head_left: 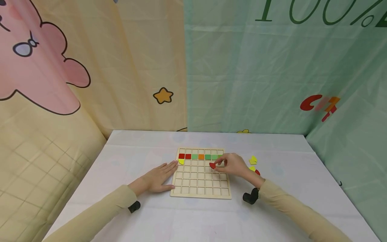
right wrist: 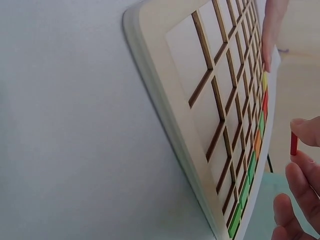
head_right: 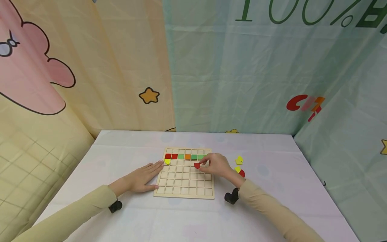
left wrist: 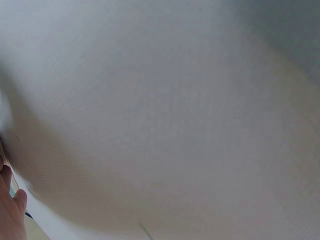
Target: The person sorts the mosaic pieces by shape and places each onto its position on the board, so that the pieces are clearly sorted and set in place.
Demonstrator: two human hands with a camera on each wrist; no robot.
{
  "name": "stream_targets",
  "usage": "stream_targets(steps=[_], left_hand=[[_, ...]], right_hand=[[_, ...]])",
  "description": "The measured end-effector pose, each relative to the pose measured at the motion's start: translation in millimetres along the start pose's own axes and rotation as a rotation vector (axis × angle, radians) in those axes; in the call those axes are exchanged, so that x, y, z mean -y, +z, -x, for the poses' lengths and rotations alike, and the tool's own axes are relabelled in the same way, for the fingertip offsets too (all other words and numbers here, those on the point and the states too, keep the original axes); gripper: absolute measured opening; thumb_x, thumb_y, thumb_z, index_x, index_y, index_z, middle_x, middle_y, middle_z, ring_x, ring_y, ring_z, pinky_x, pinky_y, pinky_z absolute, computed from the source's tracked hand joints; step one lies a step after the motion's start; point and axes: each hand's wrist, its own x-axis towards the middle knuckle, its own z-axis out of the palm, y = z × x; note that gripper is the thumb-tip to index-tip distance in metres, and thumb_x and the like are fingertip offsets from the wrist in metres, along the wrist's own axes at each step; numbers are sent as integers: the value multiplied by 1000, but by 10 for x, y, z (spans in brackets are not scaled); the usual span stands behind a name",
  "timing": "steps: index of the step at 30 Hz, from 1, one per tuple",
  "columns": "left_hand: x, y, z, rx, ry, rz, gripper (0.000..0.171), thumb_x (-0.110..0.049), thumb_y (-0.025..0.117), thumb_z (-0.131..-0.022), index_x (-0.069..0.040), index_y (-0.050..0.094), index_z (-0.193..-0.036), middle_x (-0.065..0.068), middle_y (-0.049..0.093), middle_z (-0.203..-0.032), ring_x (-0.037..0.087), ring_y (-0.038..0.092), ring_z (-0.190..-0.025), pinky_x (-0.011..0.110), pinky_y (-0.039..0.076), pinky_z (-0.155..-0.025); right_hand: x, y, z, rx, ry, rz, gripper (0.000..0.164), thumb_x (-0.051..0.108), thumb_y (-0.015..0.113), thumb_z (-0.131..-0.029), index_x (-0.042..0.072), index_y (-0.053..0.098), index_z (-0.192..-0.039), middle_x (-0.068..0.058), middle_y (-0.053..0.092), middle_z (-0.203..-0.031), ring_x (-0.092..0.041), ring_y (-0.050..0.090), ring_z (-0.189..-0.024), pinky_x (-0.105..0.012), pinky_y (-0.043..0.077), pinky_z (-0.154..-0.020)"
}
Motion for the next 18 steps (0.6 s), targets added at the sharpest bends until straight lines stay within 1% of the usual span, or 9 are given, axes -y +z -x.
stream_targets(steps=[10, 18], left_hand=[[17, 27, 4, -8, 6, 6, 86, -65, 34, -95, -5, 15, -154, 9, 11, -163, 22, 11, -151, 42, 19, -121], [8, 13, 3, -8, 0, 4, 87, -65, 33, -95, -4, 15, -154, 9, 11, -163, 22, 11, -151, 42, 19, -121]], right_hand=[[115, 148, -159, -4, -25, 17, 20, 35, 81, -75, 21, 77, -90, 8, 69, -78, -1, 48, -56, -18, 39, -51], [175, 249, -288, 3, -36, -24, 20, 35, 79, -77, 21, 77, -90, 8, 69, -80, -1, 49, -54, -19, 41, -49]])
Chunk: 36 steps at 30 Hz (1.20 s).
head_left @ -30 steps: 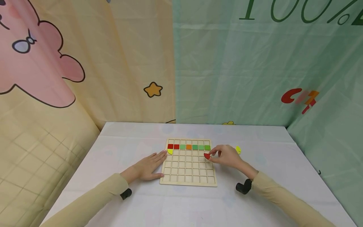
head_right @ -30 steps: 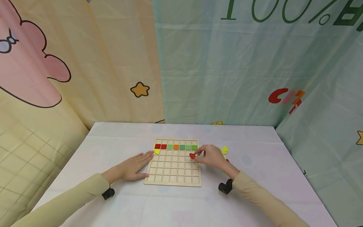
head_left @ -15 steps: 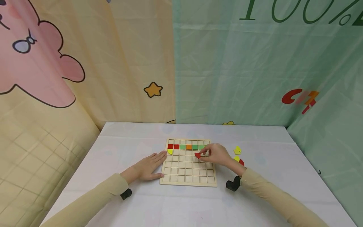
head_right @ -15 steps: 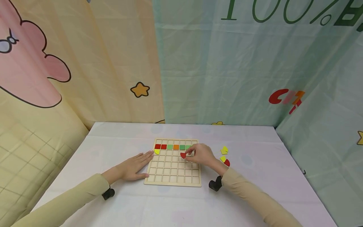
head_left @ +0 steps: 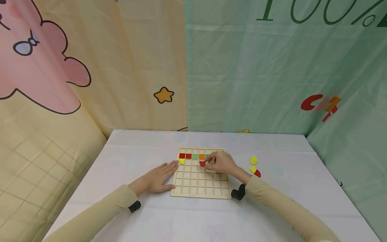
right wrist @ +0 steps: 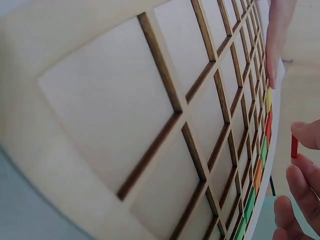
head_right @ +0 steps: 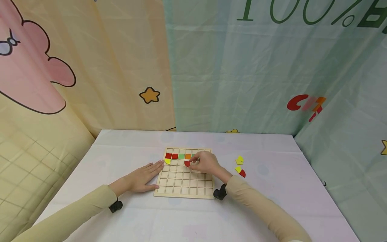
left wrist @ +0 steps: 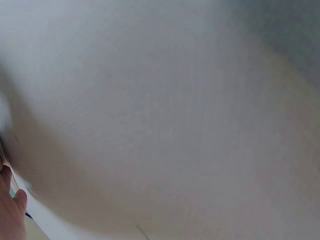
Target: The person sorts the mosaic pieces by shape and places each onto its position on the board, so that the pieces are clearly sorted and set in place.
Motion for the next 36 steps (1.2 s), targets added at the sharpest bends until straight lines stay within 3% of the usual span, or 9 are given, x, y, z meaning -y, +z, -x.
stream_targets(steps=[15, 23, 36], left_hand=[[-3, -2, 3, 3, -1, 29, 86, -64, 35, -95, -4, 14, -154, 9, 10, -163, 22, 11, -151, 42, 19, -121], [16, 21, -2, 5, -1, 16, 87, -65, 33, -94, -5, 13, -154, 8, 10, -163, 21, 10, -151, 41, 20, -121], [14, 14, -5, 0, 7, 9, 87, -65, 33, -94, -5, 14, -154, 8, 10, -163, 22, 11, -151, 41, 20, -121]], right_hand=[[95, 196, -260, 27, 28, -34, 13, 31, 78, -79, 21, 76, -87, 9, 70, -81, -2, 56, -62, -20, 46, -55], [172, 237, -366, 82, 64, -53, 19, 33, 79, -78, 19, 77, -91, 9, 72, -83, -3, 61, -71, -22, 49, -62], [208, 299, -480, 92, 43, -13, 25, 35, 78, -79, 14, 77, -93, 5, 74, -83, -3, 59, -65, -20, 48, -60]])
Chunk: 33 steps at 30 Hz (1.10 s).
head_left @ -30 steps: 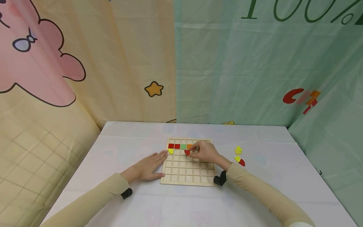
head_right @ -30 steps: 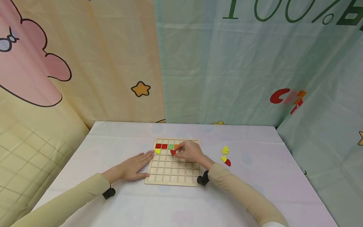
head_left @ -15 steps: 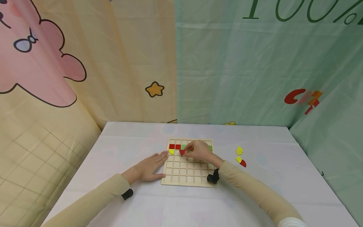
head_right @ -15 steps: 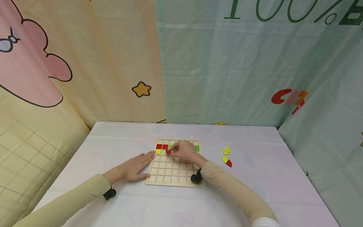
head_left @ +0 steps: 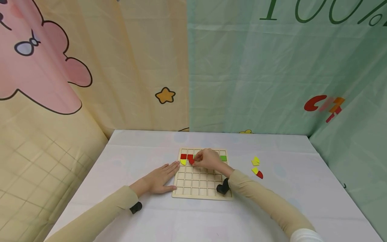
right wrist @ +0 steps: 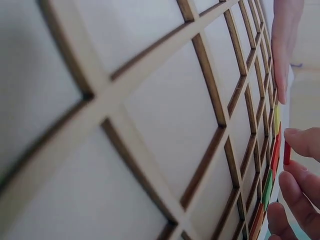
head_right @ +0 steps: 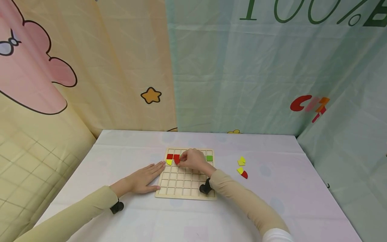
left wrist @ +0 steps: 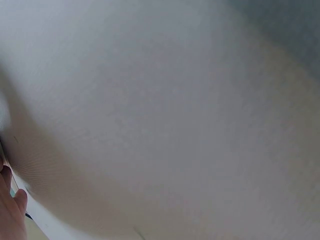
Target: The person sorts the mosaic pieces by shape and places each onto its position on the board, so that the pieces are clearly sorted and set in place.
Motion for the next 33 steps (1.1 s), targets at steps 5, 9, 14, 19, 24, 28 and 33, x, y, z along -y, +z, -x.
stream_targets(steps=[5, 9, 14, 19, 24, 28, 33], left_hand=[[9, 15, 0, -14, 12, 4, 87, -64, 35, -95, -4, 15, -154, 10, 12, -162, 23, 13, -150, 42, 21, -121], [5, 18, -2, -8, 11, 6, 87, -64, 35, -95, -4, 14, -154, 10, 11, -163, 23, 13, -150, 42, 21, -121], [-7, 0, 5, -3, 5, 4, 86, -64, 34, -95, -4, 14, -154, 9, 11, -163, 23, 12, -151, 42, 21, -121], [-23, -27, 14, -1, -3, 16, 86, -64, 34, -95, -5, 15, -154, 8, 11, -163, 22, 12, -151, 42, 21, -121], [-29, -38, 19, 0, -5, 13, 86, -64, 35, -95, -4, 14, -154, 9, 11, -163, 22, 12, -151, 42, 20, -121], [-26, -38, 21, -2, -1, 11, 86, -63, 35, -95, -4, 15, -154, 9, 12, -163, 22, 13, -150, 42, 21, -121], [-23, -32, 19, 0, 2, 11, 86, -63, 35, -95, -4, 14, -154, 9, 11, -163, 23, 12, -150, 42, 21, -121]], right_hand=[[23, 25, -21, 2, 5, 0, 27, 36, 79, -78, 13, 77, -92, 5, 73, -80, -2, 57, -62, -19, 46, -57], [38, 41, -34, 12, 29, -3, 26, 36, 79, -77, 14, 77, -90, 6, 73, -79, -2, 58, -63, -19, 46, -57], [52, 61, -48, 14, 48, -11, 24, 35, 80, -76, 14, 76, -88, 5, 73, -78, -2, 59, -63, -20, 46, -56], [60, 72, -49, 7, 50, -13, 24, 34, 81, -76, 14, 76, -88, 5, 73, -80, -3, 61, -65, -20, 48, -58], [74, 72, -46, 0, 50, -3, 23, 34, 80, -77, 15, 77, -89, 6, 74, -80, -3, 61, -66, -21, 48, -59], [82, 75, -49, 7, 58, 3, 23, 33, 80, -77, 14, 77, -90, 6, 73, -80, -3, 60, -65, -21, 47, -57], [79, 85, -59, 17, 73, 7, 25, 35, 81, -76, 15, 77, -91, 7, 72, -79, -2, 57, -64, -20, 44, -56]])
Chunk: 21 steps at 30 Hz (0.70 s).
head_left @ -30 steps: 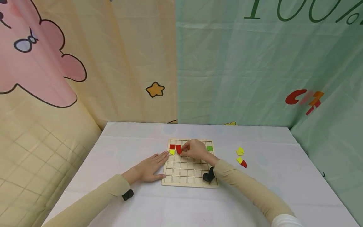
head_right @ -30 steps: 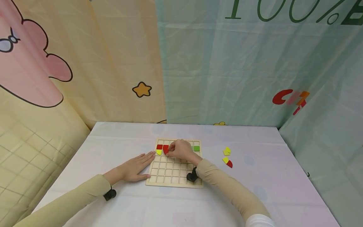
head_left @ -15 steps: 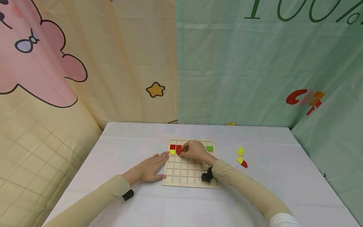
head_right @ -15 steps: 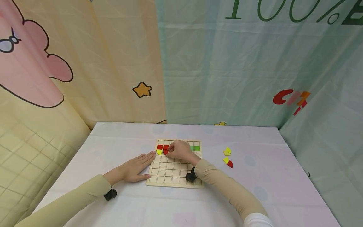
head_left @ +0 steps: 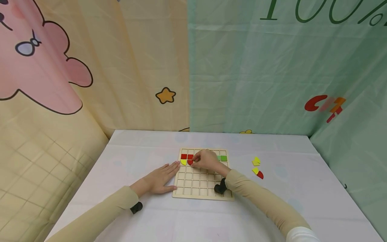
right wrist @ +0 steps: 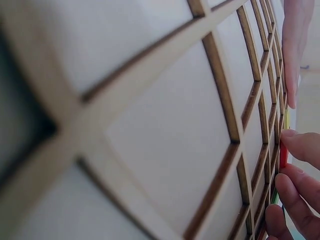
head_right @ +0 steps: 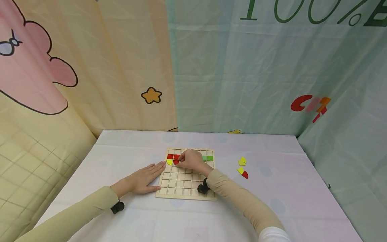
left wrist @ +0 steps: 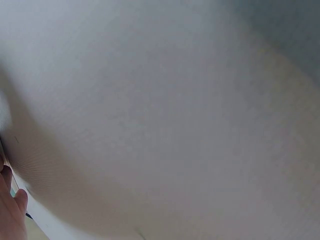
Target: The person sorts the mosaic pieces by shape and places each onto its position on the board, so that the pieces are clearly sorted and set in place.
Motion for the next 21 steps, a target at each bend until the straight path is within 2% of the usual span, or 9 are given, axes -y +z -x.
stream_targets(steps=[12, 21], left_hand=[[-7, 3, -3, -29, 29, -4, 83, -58, 39, -96, -1, 19, -152, 14, 15, -161, 26, 16, -150, 45, 23, -119], [-1, -7, 3, -11, 12, -2, 84, -61, 35, -96, -2, 15, -153, 11, 12, -162, 24, 12, -150, 43, 20, -121]], right_hand=[[-5, 6, -3, -1, 5, -12, 25, 35, 81, -76, 16, 77, -92, 8, 71, -79, -2, 57, -65, -20, 44, -58], [-1, 5, -5, -12, -13, -7, 21, 32, 80, -77, 15, 77, -89, 7, 72, -78, -2, 57, -65, -21, 45, -59]])
